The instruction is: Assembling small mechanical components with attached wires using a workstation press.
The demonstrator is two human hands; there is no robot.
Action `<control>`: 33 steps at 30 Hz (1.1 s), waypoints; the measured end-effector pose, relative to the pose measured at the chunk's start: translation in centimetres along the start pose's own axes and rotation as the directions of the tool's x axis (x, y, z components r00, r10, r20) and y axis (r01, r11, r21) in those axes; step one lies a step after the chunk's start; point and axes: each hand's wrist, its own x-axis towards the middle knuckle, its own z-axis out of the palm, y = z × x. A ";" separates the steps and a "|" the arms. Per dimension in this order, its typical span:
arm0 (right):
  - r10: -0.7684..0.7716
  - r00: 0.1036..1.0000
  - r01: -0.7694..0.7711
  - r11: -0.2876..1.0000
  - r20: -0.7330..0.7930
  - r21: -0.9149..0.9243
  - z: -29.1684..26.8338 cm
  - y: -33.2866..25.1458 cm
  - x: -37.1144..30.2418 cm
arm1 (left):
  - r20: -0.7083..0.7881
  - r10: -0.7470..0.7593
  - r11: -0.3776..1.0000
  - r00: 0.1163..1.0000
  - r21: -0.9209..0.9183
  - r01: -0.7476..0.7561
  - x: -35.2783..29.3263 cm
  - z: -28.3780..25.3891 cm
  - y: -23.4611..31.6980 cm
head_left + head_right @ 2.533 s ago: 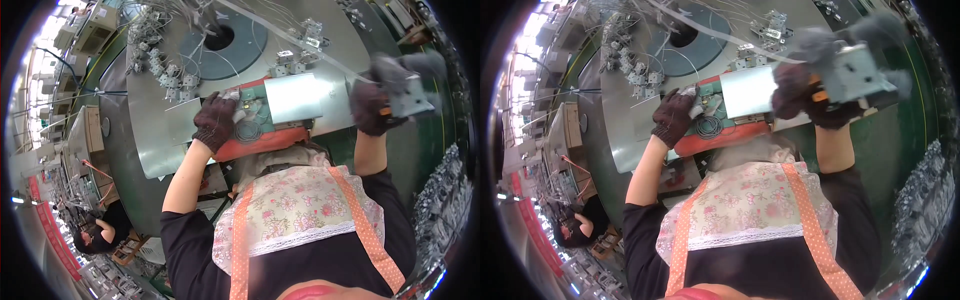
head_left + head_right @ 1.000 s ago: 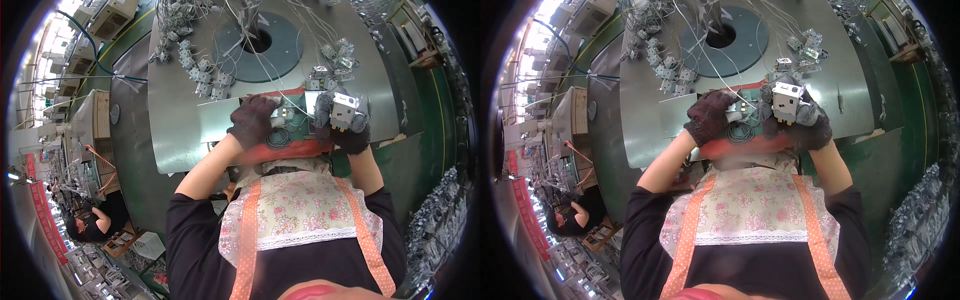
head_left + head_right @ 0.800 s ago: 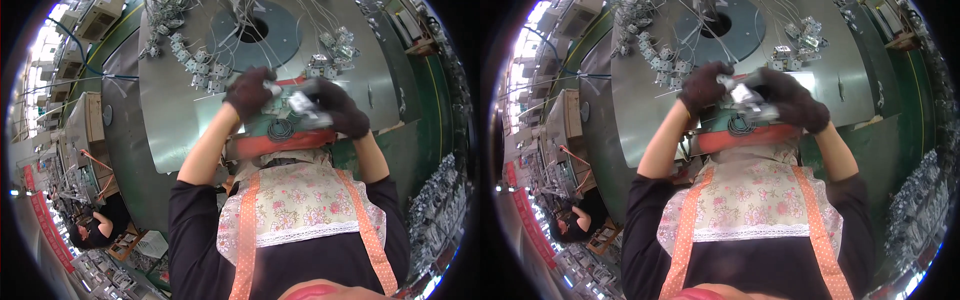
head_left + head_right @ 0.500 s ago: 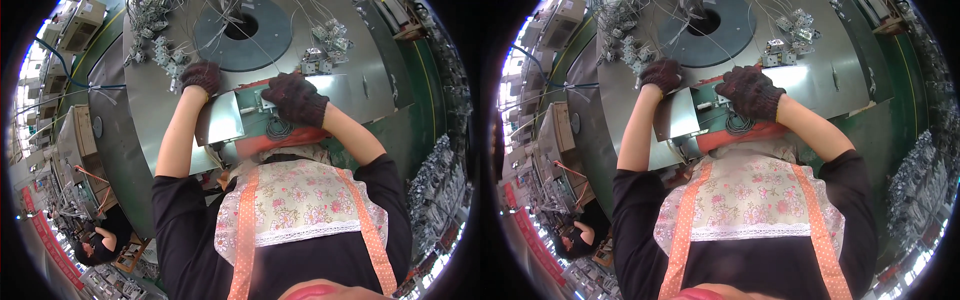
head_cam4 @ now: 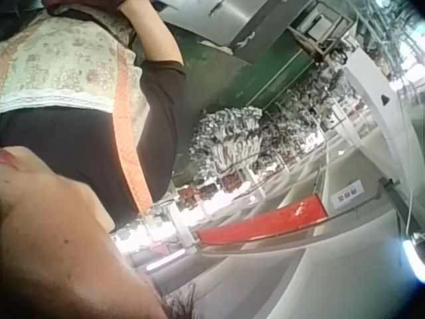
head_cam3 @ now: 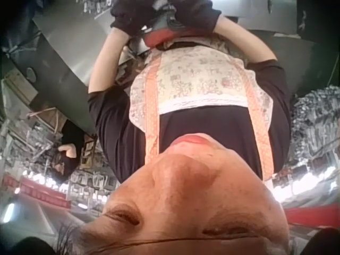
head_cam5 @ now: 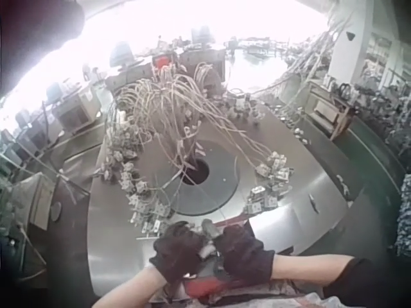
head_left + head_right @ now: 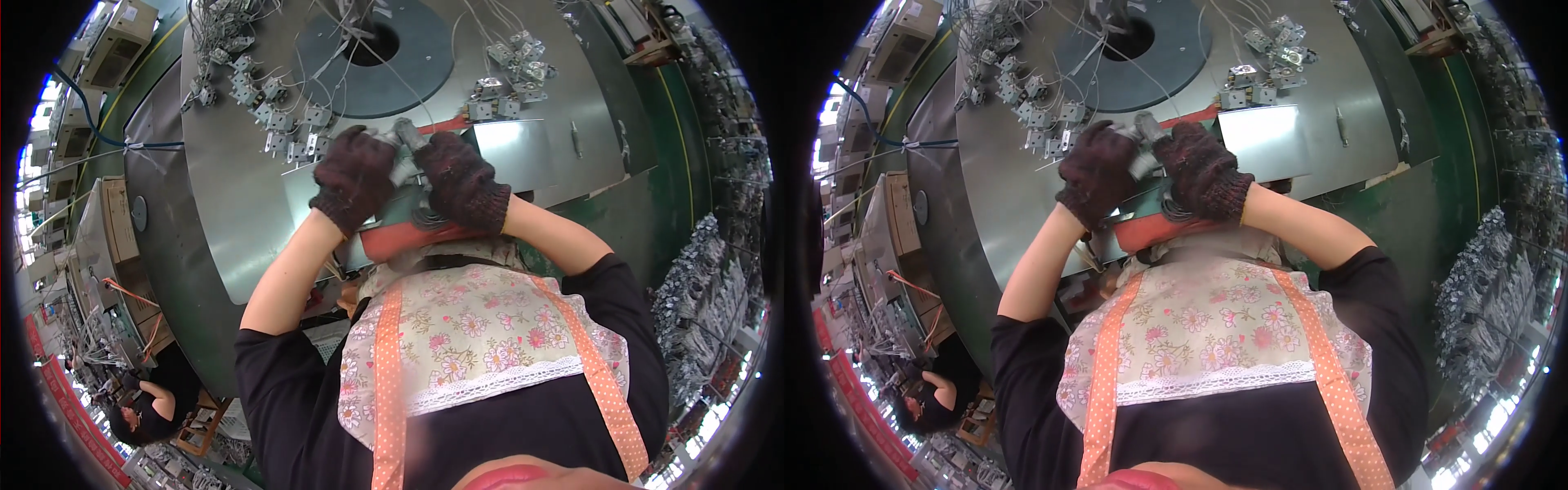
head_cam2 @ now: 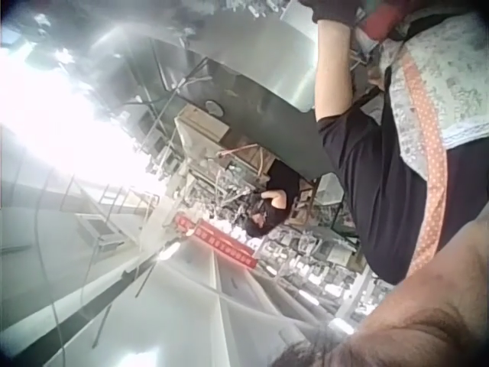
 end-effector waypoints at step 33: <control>0.433 0.787 -0.413 0.899 -0.440 0.146 -7.0 26.3 -3.7 | 0.110 -0.155 0.987 0.982 0.059 0.149 1.5 2.0 5.6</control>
